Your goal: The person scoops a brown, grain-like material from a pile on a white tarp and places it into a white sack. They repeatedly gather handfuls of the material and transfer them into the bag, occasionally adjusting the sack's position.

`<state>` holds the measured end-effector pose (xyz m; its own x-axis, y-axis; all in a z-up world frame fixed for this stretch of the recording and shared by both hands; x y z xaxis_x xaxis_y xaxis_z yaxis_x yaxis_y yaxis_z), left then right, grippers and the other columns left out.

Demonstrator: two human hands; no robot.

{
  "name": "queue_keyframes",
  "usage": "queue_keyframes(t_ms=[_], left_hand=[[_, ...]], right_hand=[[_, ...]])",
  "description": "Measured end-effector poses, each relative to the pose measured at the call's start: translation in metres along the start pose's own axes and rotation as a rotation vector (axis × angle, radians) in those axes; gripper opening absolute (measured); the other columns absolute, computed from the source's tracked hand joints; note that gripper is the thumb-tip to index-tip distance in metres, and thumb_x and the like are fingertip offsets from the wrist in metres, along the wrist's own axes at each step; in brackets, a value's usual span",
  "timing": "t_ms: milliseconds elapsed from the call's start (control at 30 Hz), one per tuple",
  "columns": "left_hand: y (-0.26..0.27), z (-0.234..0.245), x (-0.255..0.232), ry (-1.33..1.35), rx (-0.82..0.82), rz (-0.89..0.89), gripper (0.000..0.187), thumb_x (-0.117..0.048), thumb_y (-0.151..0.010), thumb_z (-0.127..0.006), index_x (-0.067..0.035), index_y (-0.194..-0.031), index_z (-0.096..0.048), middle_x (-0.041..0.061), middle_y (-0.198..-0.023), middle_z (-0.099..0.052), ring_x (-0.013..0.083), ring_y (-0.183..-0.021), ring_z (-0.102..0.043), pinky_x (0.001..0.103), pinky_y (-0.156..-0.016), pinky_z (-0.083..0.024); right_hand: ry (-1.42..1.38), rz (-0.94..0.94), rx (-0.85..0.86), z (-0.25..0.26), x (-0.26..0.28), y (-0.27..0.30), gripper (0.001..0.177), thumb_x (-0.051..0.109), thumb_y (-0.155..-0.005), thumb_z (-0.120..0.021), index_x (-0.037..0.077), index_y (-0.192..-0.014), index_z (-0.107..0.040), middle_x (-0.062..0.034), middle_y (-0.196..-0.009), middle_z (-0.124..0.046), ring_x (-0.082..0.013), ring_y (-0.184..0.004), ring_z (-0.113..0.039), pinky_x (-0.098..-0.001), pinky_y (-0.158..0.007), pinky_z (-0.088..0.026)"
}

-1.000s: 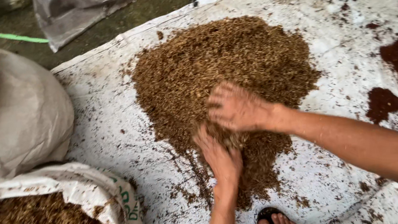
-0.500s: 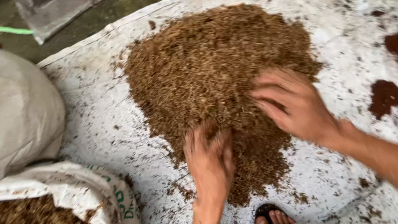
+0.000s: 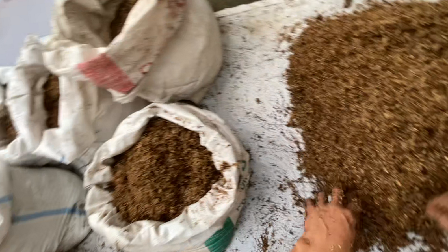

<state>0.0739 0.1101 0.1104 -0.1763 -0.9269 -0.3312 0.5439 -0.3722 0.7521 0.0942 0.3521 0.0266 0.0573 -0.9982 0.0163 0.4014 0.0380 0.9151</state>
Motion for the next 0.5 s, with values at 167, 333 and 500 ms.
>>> queue_keyframes(t_ms=[167,333,500], left_hand=[[0.115,0.148,0.039,-0.114,-0.771,-0.039,0.020,-0.024,-0.098,-0.066,-0.011,-0.112,-0.069,0.012,-0.098,-0.063,0.0343,-0.087,-0.063,0.055,-0.055,-0.058],[0.212,0.197,0.188,0.107,-1.037,0.436,0.032,-0.045,-0.083,-0.072,-0.017,-0.098,-0.074,0.012,-0.099,-0.070,0.0353,-0.085,-0.071,0.052,-0.069,-0.059],[0.311,0.159,0.301,0.354,-1.094,1.004,0.081,-0.052,-0.083,-0.082,-0.004,-0.141,-0.051,0.032,-0.148,-0.045,0.0543,-0.140,-0.041,0.071,-0.096,-0.051]], right_hand=[[0.302,0.308,-0.997,0.144,0.062,0.037,0.045,0.059,-0.087,-0.055,0.037,-0.126,-0.055,0.0106,-0.114,-0.063,-0.0052,-0.093,-0.070,-0.0267,-0.093,-0.062],[0.002,0.578,-0.709,0.294,0.278,0.120,0.056,0.064,-0.090,-0.059,0.023,-0.127,-0.070,-0.0054,-0.136,-0.066,-0.0277,-0.134,-0.059,-0.0542,-0.110,-0.050],[-0.226,0.649,-0.576,0.306,0.403,0.073,0.059,0.056,-0.090,-0.069,0.010,-0.126,-0.072,-0.0172,-0.113,-0.077,-0.0350,-0.108,-0.074,-0.0507,-0.089,-0.059]])
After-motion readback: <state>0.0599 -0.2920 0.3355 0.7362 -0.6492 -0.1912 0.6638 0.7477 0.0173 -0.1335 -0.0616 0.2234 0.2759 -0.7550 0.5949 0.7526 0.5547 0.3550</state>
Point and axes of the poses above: each hand's wrist, its own y-axis away from the middle knuckle, its own z-axis out of the back of the hand, x = y × z, the point moved 7 cm from there along -y, towards the middle knuckle
